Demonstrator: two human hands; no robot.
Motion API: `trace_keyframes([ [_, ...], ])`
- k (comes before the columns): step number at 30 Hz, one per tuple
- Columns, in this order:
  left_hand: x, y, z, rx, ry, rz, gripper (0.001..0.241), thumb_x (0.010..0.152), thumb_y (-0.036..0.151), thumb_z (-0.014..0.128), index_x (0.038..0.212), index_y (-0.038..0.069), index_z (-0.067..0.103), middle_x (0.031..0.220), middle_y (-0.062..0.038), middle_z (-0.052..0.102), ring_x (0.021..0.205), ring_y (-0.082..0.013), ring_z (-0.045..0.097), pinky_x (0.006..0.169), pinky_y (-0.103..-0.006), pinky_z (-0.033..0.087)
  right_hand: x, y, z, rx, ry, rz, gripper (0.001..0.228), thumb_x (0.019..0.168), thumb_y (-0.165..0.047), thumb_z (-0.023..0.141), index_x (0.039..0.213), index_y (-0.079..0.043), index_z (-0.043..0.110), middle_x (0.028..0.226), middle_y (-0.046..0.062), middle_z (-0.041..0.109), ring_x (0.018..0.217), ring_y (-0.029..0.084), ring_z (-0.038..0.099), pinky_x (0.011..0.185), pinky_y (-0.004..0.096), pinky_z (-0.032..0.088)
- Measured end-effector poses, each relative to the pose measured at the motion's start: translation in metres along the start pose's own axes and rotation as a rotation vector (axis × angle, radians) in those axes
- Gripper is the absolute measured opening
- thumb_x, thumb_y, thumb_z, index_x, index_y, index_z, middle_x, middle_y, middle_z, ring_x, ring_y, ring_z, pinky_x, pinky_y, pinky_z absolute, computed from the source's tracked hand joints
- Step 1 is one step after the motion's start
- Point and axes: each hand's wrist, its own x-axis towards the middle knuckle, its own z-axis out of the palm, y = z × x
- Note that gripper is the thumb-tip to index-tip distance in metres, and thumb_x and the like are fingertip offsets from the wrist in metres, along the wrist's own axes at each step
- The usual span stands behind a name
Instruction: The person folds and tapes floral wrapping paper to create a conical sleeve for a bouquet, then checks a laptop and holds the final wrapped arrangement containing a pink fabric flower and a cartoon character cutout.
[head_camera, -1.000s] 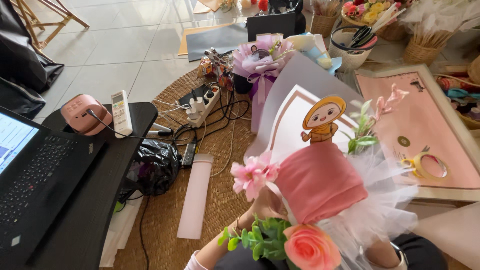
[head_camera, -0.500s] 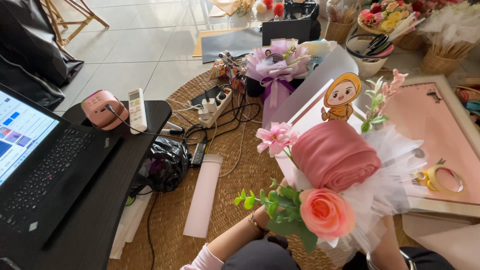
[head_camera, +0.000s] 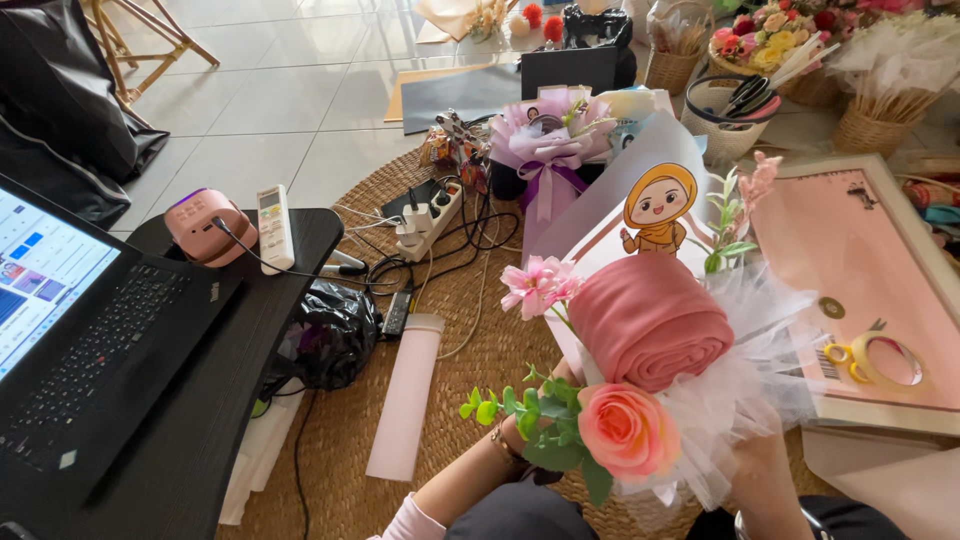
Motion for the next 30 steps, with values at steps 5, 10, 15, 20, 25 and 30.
trace_keyframes([
  [5,0.007,-0.020,-0.009,0.102,-0.018,0.043,0.025,0.092,0.007,0.050,0.117,0.010,0.053,0.112,-0.010,0.057,0.108,-0.0285,0.053,0.100,-0.0448,0.037,0.067,-0.024,0.011,0.003,0.034,0.029,0.073,0.060,0.009,0.070,0.130,0.006,0.051,0.105,0.026,0.068,0.090,0.033,0.067,0.074,0.042,0.057],
  [10,0.080,-0.019,0.058,0.201,-0.043,0.086,0.024,0.093,0.007,0.049,0.115,0.010,0.054,0.110,-0.010,0.058,0.106,-0.0291,0.054,0.099,-0.0451,0.037,0.119,-0.127,0.069,0.008,0.068,0.058,0.076,0.058,0.011,0.070,0.131,0.007,0.050,0.105,0.027,0.067,0.089,0.034,0.067,0.073,0.042,0.056],
  [15,0.113,-0.020,0.076,0.299,-0.075,0.134,0.023,0.093,0.007,0.048,0.114,0.010,0.056,0.107,-0.010,0.059,0.104,-0.0297,0.054,0.098,-0.0454,0.037,0.121,-0.186,0.104,0.123,0.056,-0.112,0.055,0.062,0.007,0.069,0.114,0.002,0.054,0.105,0.019,0.067,0.094,0.026,0.067,0.078,0.036,0.056],
  [20,0.129,-0.012,0.083,0.397,-0.104,0.181,0.022,0.094,0.007,0.047,0.112,0.010,0.057,0.105,-0.010,0.060,0.103,-0.0303,0.055,0.097,-0.0457,0.038,0.129,-0.163,0.095,-0.002,0.052,-0.119,0.053,0.065,0.001,0.067,0.116,0.004,0.055,0.096,0.013,0.067,0.086,0.018,0.063,0.070,0.032,0.053],
  [25,0.157,0.030,0.088,0.483,-0.132,0.219,0.021,0.094,0.006,0.045,0.111,0.010,0.058,0.103,-0.010,0.061,0.101,-0.0310,0.056,0.096,-0.0460,0.038,0.131,-0.181,0.103,-0.340,-0.007,-0.237,0.020,0.067,-0.002,0.061,0.086,-0.005,0.057,0.057,-0.005,0.048,0.055,0.005,0.038,0.045,0.023,0.035],
  [30,0.193,0.098,0.085,0.582,-0.145,0.261,0.022,0.094,0.006,0.044,0.109,0.010,0.060,0.101,-0.011,0.062,0.100,-0.0316,0.057,0.096,-0.0463,0.038,0.131,-0.168,0.102,-0.462,0.055,-0.227,0.043,0.079,-0.031,0.063,0.111,-0.004,0.062,0.094,0.011,0.068,0.081,0.019,0.062,0.064,0.035,0.049],
])
